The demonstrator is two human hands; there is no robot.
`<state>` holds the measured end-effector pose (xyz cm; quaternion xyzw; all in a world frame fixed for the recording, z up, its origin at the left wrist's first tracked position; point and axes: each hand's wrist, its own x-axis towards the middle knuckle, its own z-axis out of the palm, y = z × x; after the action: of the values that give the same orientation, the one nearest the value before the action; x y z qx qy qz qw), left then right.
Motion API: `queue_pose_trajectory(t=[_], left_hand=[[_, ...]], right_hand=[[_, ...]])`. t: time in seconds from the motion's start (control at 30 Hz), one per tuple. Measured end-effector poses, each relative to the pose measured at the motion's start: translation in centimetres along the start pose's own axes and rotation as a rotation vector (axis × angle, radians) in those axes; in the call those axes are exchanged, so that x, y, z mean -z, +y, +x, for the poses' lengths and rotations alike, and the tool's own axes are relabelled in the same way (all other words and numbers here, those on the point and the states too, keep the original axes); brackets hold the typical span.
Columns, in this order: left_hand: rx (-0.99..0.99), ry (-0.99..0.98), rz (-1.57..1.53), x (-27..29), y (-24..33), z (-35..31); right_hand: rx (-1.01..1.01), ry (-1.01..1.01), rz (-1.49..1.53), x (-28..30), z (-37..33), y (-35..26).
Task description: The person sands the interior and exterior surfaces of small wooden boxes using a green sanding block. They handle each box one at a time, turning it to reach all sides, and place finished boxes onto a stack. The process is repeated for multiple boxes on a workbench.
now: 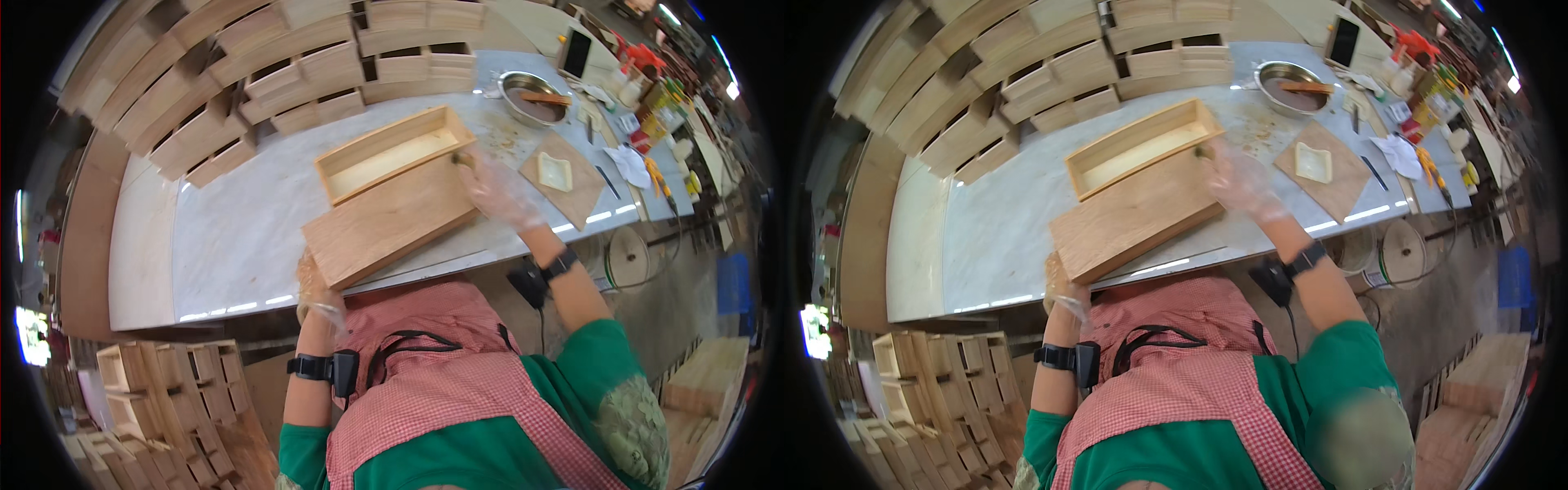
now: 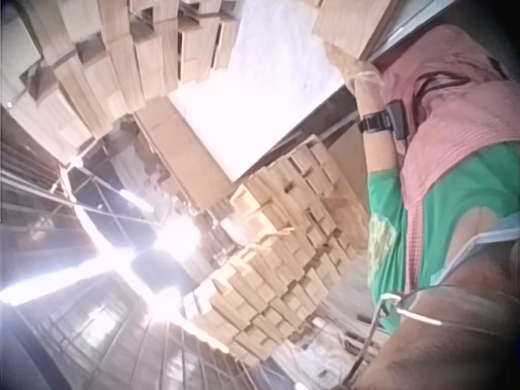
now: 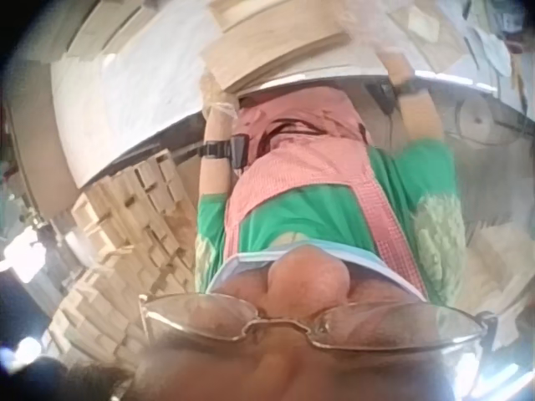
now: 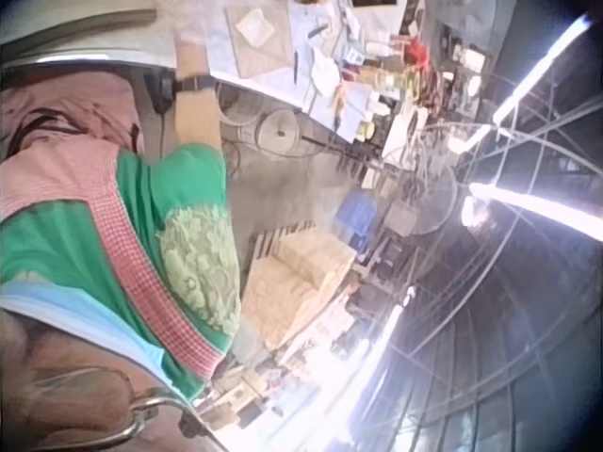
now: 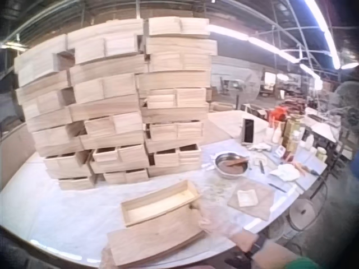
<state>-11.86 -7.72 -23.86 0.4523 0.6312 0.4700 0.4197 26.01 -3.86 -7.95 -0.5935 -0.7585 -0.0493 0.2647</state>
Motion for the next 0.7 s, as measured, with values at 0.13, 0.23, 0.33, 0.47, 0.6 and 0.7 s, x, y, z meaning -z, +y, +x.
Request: queue_pose_trajectory(t=[0.13, 0.23, 0.33, 0.47, 0.6, 0.7], left_hand=[[0.406, 0.218, -0.877, -2.5, 7.1, -3.9], [0.333, 0.036, -0.989, -3.6, 10.4, -4.7], [0.629, 0.101, -0.553, -0.7, 19.3, -5.1], [0.055, 0.001, -0.455, 5.3, 24.4, -9.6], [-0.441, 0.211, -0.28, 14.7, 30.2, -16.6], [-0.51, 0.415, 0.662, 22.2, 32.6, -19.4]], right_hand=[[0.025, -0.181, 0.147, 2.5, -6.2, 0.9], [-0.077, -0.339, 0.346, 4.8, -10.7, 2.6], [0.055, -0.367, 0.074, 3.0, -13.9, 6.6], [-0.155, -0.34, 0.393, 1.7, -11.4, 4.1], [-0.202, -0.371, 0.512, -0.3, -10.7, 3.1], [-0.228, -0.379, 0.547, -0.7, -10.7, 1.4]])
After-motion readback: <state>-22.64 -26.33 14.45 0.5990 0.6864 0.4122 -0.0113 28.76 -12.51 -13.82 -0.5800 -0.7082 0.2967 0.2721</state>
